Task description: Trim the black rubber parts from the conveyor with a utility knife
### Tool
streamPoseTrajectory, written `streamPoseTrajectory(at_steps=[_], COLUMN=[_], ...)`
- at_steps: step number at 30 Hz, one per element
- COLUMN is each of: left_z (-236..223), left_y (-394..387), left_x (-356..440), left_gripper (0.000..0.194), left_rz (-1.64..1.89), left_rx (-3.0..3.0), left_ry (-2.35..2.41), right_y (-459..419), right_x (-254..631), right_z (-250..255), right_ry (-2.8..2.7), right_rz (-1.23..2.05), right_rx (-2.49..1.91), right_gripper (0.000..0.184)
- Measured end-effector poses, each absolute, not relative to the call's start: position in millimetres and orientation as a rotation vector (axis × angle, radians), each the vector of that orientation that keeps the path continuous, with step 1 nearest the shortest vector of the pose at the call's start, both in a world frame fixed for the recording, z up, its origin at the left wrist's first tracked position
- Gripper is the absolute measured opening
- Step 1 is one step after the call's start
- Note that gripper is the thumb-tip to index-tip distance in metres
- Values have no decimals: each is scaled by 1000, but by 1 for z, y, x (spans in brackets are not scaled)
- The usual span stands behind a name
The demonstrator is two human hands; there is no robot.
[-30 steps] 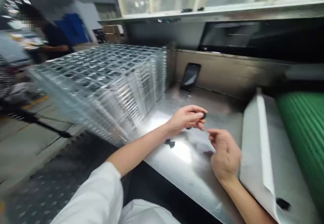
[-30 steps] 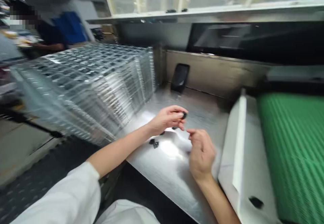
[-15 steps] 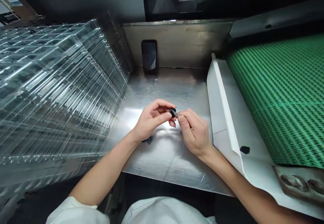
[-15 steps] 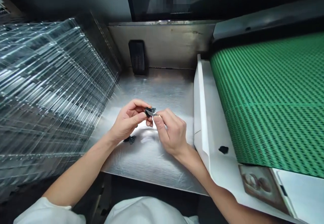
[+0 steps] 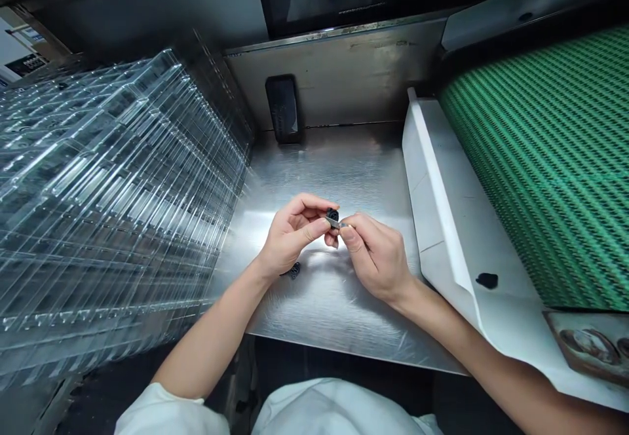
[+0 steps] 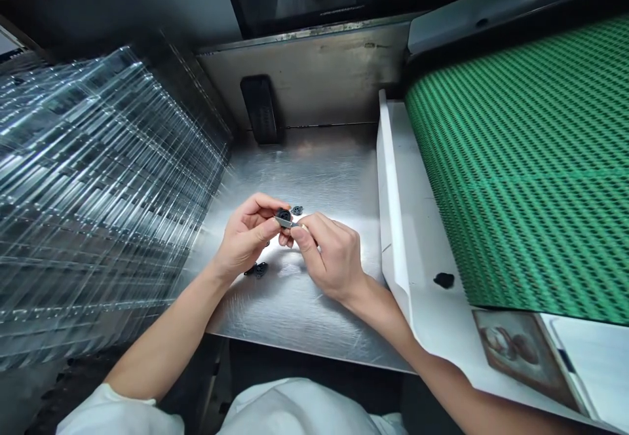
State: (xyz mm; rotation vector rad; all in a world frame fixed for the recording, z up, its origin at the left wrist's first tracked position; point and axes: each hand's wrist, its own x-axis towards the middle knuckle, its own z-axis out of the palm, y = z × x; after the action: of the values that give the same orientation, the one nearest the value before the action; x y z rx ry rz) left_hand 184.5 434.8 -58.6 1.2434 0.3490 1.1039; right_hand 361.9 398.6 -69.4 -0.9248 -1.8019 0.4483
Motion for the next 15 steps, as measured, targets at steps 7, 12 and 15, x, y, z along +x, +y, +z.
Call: streamPoseTrajectory(at_steps=[7, 12, 15], left_z=[-61, -61, -60], left_y=[437, 436, 436], left_x=[180, 181, 182], left_gripper=[19, 18, 17], left_rz=[1085, 1072, 1067], left_rx=[1248, 1250, 1231], left_ry=[315, 312, 330], right_y=[398, 398, 398], right_x=[362, 364, 364], right_z=[-71, -72, -72], right_ry=[-1790, -1770, -1783], right_rz=[490, 486, 560], right_rx=[-923, -991, -955], right_gripper=[28, 31, 31])
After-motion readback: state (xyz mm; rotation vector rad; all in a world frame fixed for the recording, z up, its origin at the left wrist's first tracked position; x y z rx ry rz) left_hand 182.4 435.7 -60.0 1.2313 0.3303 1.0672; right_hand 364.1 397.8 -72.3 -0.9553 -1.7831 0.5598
